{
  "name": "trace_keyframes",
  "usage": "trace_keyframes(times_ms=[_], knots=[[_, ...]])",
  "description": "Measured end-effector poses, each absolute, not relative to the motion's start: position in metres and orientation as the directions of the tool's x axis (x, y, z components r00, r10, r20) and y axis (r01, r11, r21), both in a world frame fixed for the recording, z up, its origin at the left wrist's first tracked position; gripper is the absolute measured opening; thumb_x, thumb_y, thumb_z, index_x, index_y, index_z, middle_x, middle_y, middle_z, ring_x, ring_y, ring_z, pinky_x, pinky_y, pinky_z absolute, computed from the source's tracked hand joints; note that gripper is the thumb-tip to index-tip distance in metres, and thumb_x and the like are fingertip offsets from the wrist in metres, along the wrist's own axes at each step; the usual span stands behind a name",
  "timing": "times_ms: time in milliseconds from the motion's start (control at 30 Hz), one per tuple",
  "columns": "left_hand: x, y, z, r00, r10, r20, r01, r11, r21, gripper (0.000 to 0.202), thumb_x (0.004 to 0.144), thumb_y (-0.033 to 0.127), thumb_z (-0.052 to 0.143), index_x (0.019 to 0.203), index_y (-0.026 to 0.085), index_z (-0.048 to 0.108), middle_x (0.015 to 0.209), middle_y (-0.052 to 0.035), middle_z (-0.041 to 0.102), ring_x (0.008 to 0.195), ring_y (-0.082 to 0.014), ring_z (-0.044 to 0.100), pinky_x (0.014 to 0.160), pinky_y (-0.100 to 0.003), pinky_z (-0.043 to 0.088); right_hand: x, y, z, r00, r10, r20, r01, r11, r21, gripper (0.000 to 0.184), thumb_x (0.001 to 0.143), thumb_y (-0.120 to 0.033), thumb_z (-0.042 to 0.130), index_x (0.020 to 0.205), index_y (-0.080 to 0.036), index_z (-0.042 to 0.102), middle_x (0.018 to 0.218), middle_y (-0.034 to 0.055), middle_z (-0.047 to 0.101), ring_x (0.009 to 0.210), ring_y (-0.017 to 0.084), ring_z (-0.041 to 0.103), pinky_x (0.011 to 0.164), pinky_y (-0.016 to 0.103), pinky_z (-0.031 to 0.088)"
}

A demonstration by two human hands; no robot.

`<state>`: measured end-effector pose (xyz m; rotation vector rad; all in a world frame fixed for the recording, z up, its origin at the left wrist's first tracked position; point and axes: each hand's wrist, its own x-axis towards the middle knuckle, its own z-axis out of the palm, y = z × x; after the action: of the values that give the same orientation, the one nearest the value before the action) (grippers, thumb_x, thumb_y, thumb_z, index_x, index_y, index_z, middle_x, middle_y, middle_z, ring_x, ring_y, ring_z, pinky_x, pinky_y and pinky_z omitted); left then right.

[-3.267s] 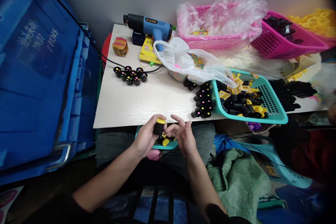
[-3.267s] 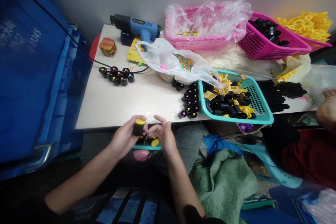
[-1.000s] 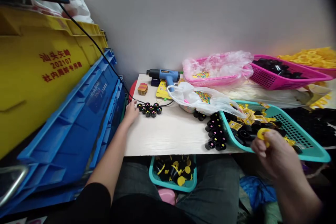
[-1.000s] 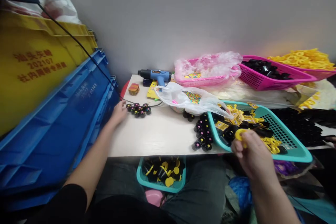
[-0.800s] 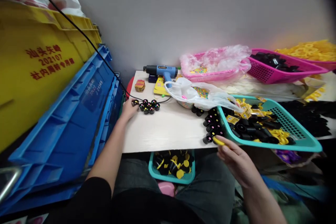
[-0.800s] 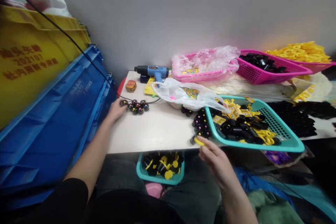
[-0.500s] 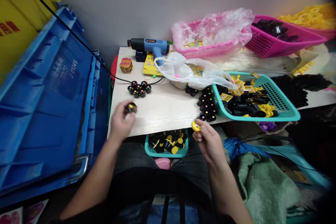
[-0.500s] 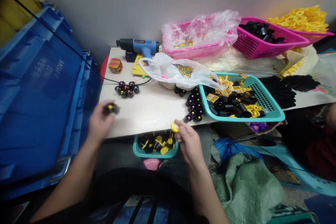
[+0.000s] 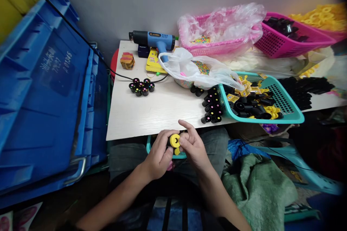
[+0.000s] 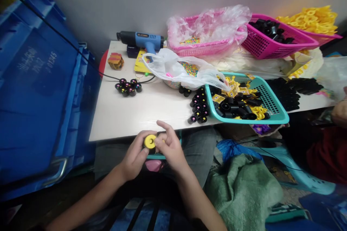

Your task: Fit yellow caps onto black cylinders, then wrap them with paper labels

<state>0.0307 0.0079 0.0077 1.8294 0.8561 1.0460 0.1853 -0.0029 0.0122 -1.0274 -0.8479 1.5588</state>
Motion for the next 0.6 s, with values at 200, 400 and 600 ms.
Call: trace_keyframes(times_ms=[200,400,600], knots=[[0.040,0.007,0.008,0.377,0.841,0.387,0.253,-0.495,0.831,0.030,0.093,0.029,0.033,0.120,0.019,0.044,0.109,-0.0098,0.054,0.098,-0.0239,0.052,0.086,-0.041,0.044,0.182,-0.003,0.008,-0.100,0.977,-0.188,-0.388,-0.212,-0.897,0.051,0.078,-0.034,0.071,0.123,-0.026,0.050,0.060,-0.0082,0.048,0.051,0.009,0.043,0.055,0.022,0.039],[0.038,0.010,0.003,0.339,0.822,0.459,0.287,-0.554,0.781,0.041,0.090,0.027,0.036,0.130,0.018,0.034,0.109,-0.0106,0.051,0.097,-0.0236,0.052,0.083,-0.041,0.046,0.182,0.001,-0.004,-0.173,0.973,-0.153,-0.456,-0.217,-0.863,0.052,0.075,-0.042,0.073,0.121,-0.028,0.053,0.073,-0.0041,0.053,0.064,0.011,0.049,0.063,0.023,0.041],[0.043,0.016,0.005,0.369,0.677,0.637,0.382,-0.735,0.560,0.053,0.081,0.021,0.045,0.133,0.016,0.032,0.112,-0.0119,0.052,0.104,-0.0261,0.050,0.090,-0.045,0.042,0.174,0.002,0.001,-0.365,0.917,-0.164,-0.544,-0.353,-0.761,0.052,0.075,-0.061,0.063,0.105,-0.019,0.067,0.102,0.0085,0.062,0.092,0.023,0.057,0.086,0.036,0.044]])
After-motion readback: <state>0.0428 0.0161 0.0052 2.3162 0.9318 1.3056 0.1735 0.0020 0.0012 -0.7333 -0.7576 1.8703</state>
